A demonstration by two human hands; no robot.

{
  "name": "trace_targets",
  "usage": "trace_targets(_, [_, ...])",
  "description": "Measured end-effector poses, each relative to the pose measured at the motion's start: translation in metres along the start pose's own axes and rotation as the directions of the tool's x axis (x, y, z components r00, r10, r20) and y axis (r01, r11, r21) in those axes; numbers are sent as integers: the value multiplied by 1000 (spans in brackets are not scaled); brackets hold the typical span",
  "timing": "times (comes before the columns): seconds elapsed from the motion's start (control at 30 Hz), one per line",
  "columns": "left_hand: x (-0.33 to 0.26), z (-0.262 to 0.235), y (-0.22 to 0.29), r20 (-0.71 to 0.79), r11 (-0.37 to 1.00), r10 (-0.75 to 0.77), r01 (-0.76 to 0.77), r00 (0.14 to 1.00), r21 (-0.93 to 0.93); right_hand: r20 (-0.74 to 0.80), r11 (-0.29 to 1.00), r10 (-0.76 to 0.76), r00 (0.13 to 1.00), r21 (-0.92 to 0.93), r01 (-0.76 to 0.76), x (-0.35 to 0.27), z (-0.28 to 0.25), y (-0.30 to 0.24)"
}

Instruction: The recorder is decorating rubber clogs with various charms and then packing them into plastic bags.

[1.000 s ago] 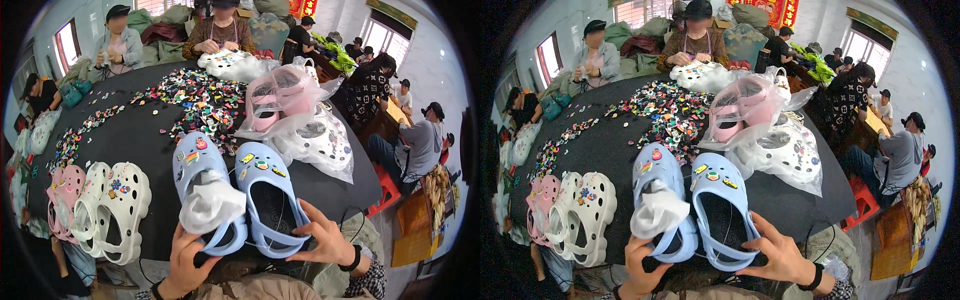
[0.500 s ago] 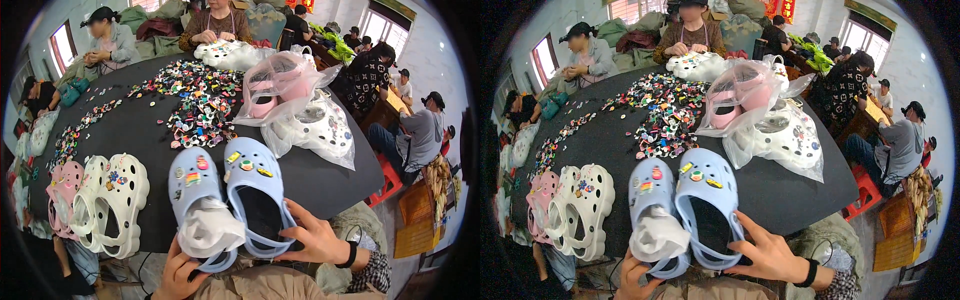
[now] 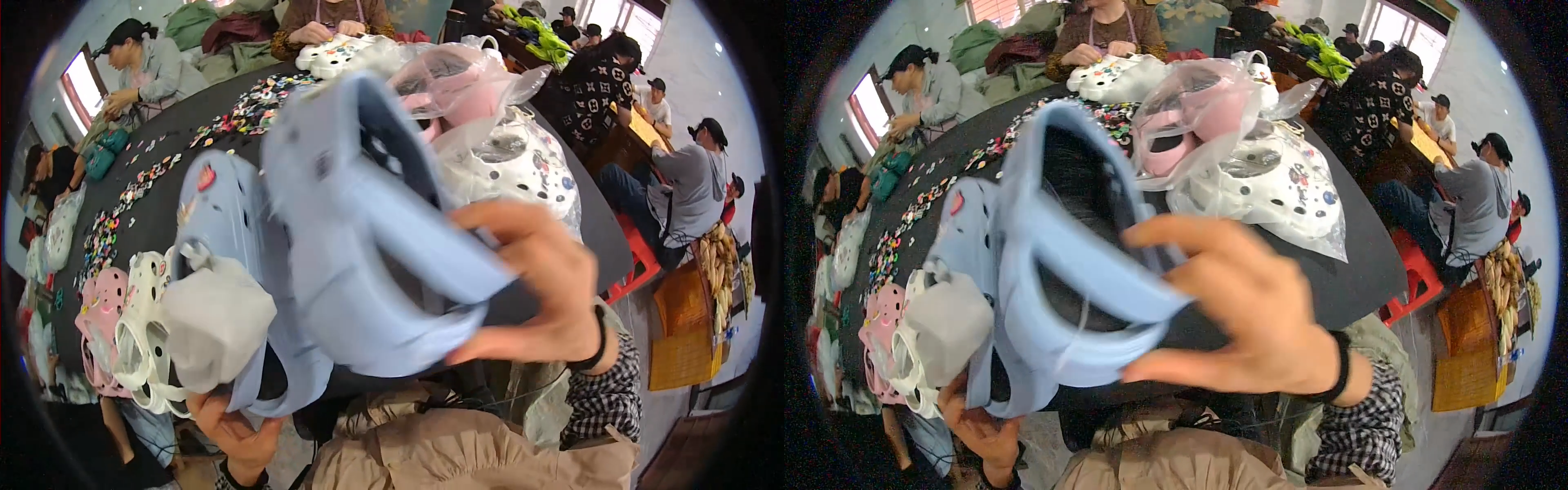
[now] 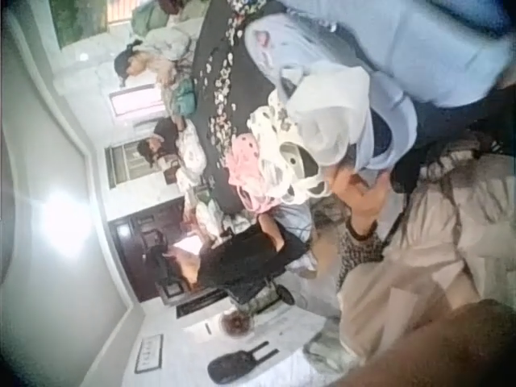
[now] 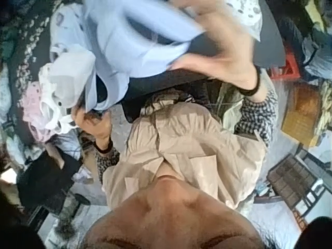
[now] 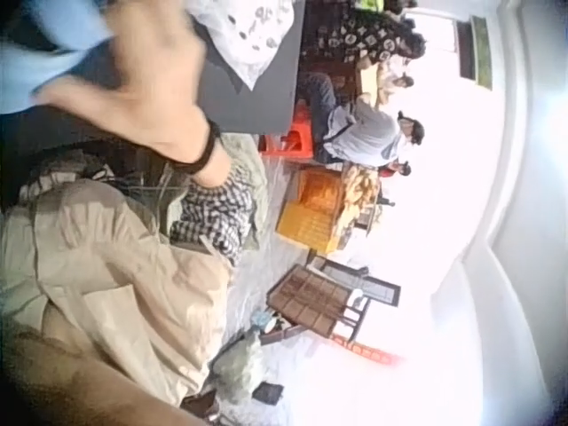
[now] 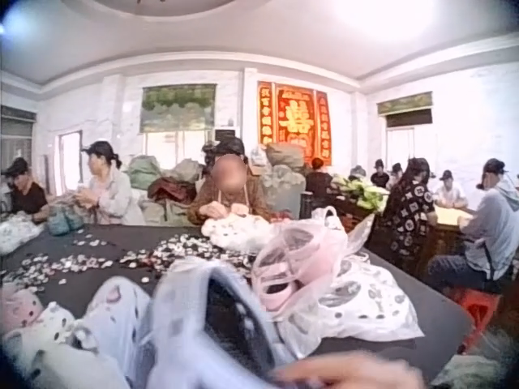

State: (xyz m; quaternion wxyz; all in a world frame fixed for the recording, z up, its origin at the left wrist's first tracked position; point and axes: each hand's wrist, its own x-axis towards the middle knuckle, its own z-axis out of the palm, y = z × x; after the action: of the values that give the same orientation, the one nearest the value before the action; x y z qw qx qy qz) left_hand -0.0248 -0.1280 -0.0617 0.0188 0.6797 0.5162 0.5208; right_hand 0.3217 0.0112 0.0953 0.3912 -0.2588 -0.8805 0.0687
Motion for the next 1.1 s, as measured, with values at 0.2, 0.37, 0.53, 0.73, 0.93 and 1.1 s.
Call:
trace_targets(0.2, [-9,-22,19,87,935,36,-65,996,350,121,990,135,983,-64,-128,-64,-36,-7])
trace_targets(0.37, [-18,-30,32,268,992,-90,62,959,113,237,977,212,948,-54,-205,-104,-31,-37])
trace_targets(0.53, [-20,8,22,428,989,112,-59,897,-137,323,985,168,931,-92,-146,-108,15,-27])
trace_targets(0.73, [6,18,16,390,985,108,-46,914,-165,327,996,73,942,-78,-50,-87,49,0])
trace_targets(0.93, [8,19,9,377,984,86,-21,922,-175,502,995,38,864,63,-81,-56,21,9])
trace_targets(1.1, [28,4,14,424,925,272,-355,864,131,446,994,94,890,13,-111,3,-21,33])
